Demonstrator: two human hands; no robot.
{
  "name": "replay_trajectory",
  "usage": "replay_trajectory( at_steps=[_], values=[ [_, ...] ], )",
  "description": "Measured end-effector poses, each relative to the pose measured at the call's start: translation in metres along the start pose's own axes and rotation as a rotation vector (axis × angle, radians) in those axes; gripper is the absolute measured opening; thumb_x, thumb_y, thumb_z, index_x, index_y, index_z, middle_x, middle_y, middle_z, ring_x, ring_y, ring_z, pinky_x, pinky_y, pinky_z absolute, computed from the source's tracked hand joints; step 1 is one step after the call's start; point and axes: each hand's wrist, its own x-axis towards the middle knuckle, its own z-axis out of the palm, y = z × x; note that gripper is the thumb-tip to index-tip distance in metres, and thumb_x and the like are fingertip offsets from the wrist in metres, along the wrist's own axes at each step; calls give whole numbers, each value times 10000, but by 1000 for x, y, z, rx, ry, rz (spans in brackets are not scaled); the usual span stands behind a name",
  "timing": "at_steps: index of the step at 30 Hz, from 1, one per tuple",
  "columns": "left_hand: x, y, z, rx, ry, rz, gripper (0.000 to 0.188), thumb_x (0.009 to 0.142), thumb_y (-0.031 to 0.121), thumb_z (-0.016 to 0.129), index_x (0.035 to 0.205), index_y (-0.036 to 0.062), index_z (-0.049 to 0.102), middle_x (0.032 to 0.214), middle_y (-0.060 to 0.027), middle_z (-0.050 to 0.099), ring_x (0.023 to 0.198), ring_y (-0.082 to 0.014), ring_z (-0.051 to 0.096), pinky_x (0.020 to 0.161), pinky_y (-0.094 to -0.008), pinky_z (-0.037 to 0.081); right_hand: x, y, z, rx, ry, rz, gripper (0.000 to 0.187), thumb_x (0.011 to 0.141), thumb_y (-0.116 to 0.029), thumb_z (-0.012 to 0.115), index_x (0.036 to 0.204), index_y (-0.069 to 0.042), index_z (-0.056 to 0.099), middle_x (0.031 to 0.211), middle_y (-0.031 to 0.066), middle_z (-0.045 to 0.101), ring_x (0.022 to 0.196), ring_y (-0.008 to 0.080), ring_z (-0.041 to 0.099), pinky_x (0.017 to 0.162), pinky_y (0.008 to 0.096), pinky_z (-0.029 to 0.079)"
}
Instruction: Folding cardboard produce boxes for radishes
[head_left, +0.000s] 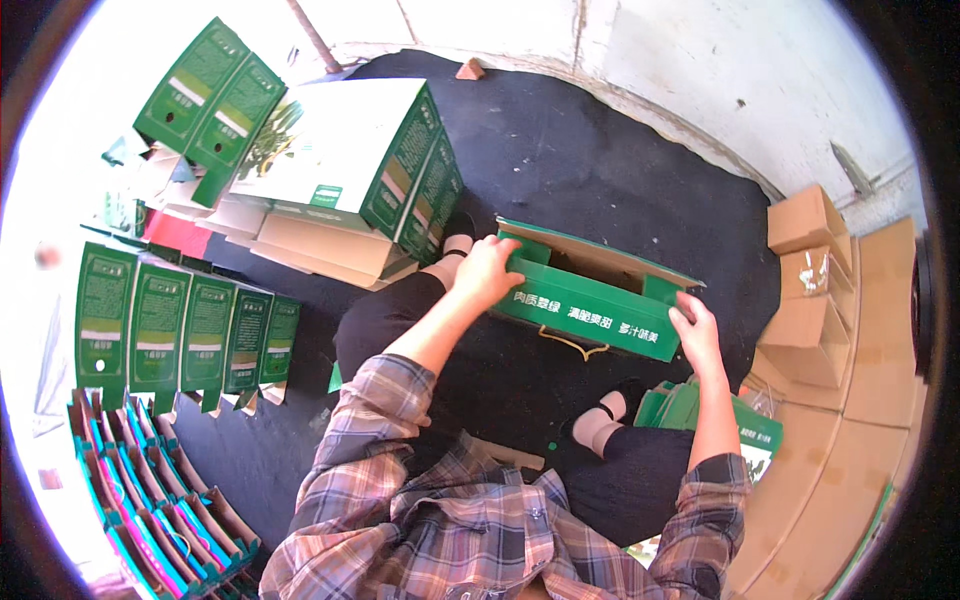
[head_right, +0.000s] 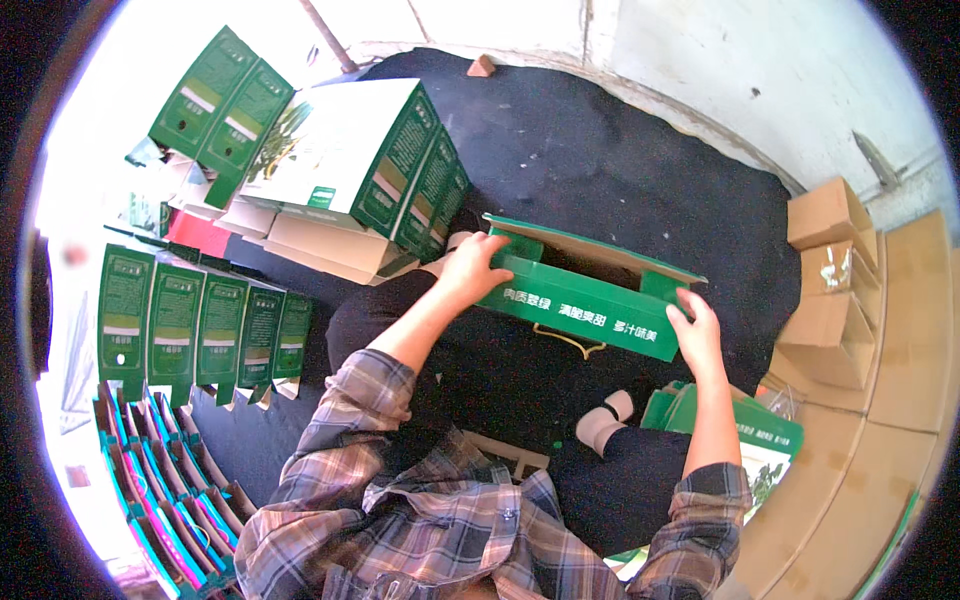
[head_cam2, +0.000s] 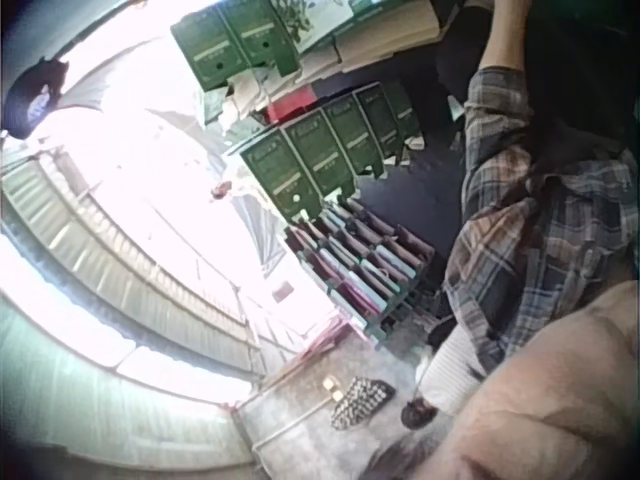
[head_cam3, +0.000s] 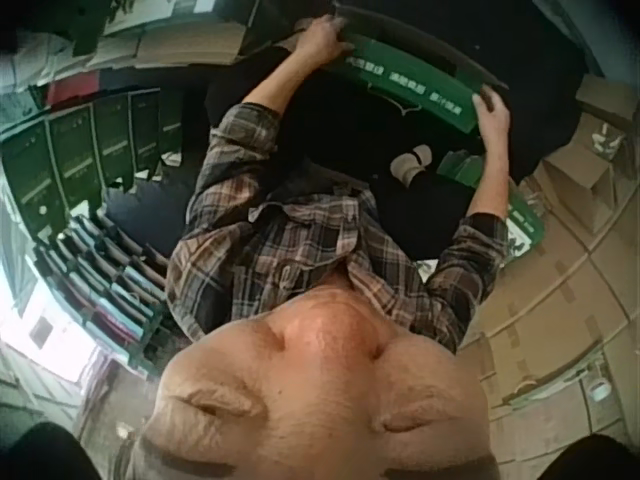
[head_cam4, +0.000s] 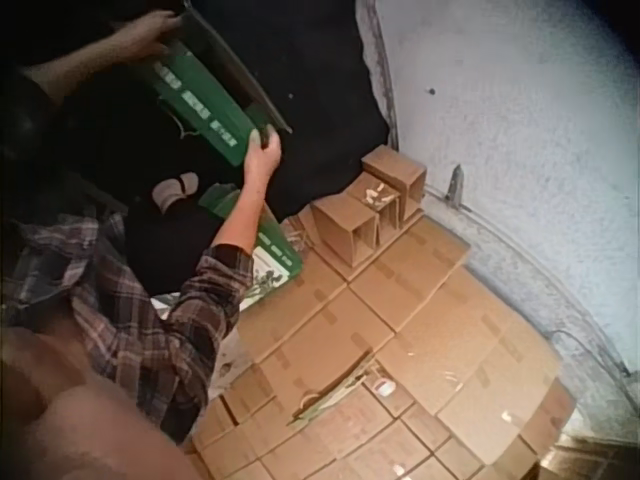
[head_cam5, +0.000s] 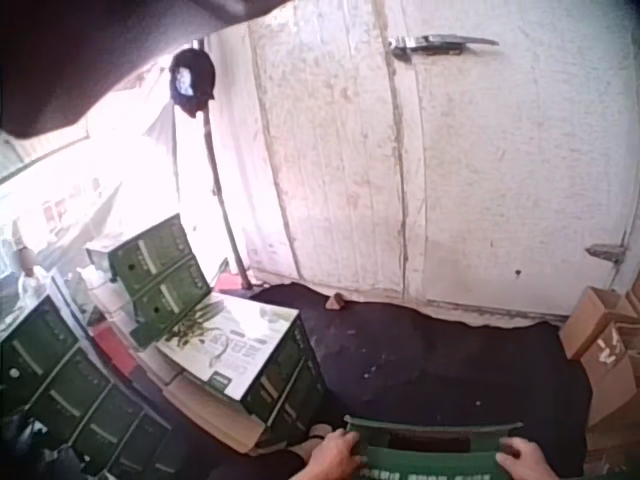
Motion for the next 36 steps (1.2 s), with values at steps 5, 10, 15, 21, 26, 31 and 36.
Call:
replay_trajectory(
  at_steps=[5, 10, 15, 21, 26, 31, 36],
  values=[
    [-10, 6, 17, 157, 122, 59, 469, 637, 79, 726, 1083, 136, 593, 1064, -93, 513, 1019, -313, 496, 851, -403, 466, -30, -28, 20, -633, -4, -332, 498, 656, -101, 735, 1126, -53, 578, 1159, 136, 533, 1096, 320, 478, 945, 387, 407],
    [-15, 6, 25, 247, 14, 144, 334, 700, 173, 679, 1029, 147, 629, 1024, -56, 532, 1013, -275, 502, 781, -404, 485, -42, -33, 33, -837, -65, -327, 769, 532, -87, 818, 1229, -95, 492, 1245, 122, 461, 1154, 315, 435, 921, 418, 424],
    [-26, 28, 15, 375, -152, 211, 806, 564, 346, 817, 1265, 142, 475, 1198, -93, 451, 1165, -285, 413, 856, -496, 426, -44, -32, 40, -924, -20, -345, 818, 516, -77, 822, 1251, -103, 462, 1241, 118, 455, 1161, 307, 427, 913, 434, 424],
    [-28, 23, 24, 482, -122, 215, 685, 624, 181, 761, 1249, 162, 481, 1153, -85, 462, 1124, -272, 433, 840, -504, 419, -38, -31, 43, -942, -24, -350, 822, 497, -56, 814, 1240, -101, 466, 1212, 116, 473, 1145, 310, 434, 901, 431, 428],
    [-26, 21, 25, 423, -171, 190, 659, 617, 158, 746, 1227, 170, 497, 1071, -66, 490, 1064, -253, 469, 802, -481, 422, -38, -32, 43, -926, -34, -351, 779, 490, -38, 795, 1205, -92, 490, 1194, 114, 491, 1128, 319, 443, 888, 425, 430],
    [-27, 20, 26, 425, -183, 195, 638, 630, 153, 729, 1226, 165, 504, 1057, -69, 497, 1045, -252, 481, 829, -516, 405, -38, -28, 43, -924, -70, -343, 790, 497, -31, 782, 1222, -88, 475, 1181, 121, 503, 1120, 317, 450, 886, 428, 427],
    [-29, 18, 38, 448, -77, 215, 583, 688, 155, 679, 1241, 140, 498, 1048, -69, 491, 1045, -250, 476, 922, -621, 329, -39, -29, 44, -951, -130, -307, 824, 551, -42, 784, 1291, -58, 421, 1239, 118, 481, 1166, 304, 426, 929, 438, 400]
  ],
)
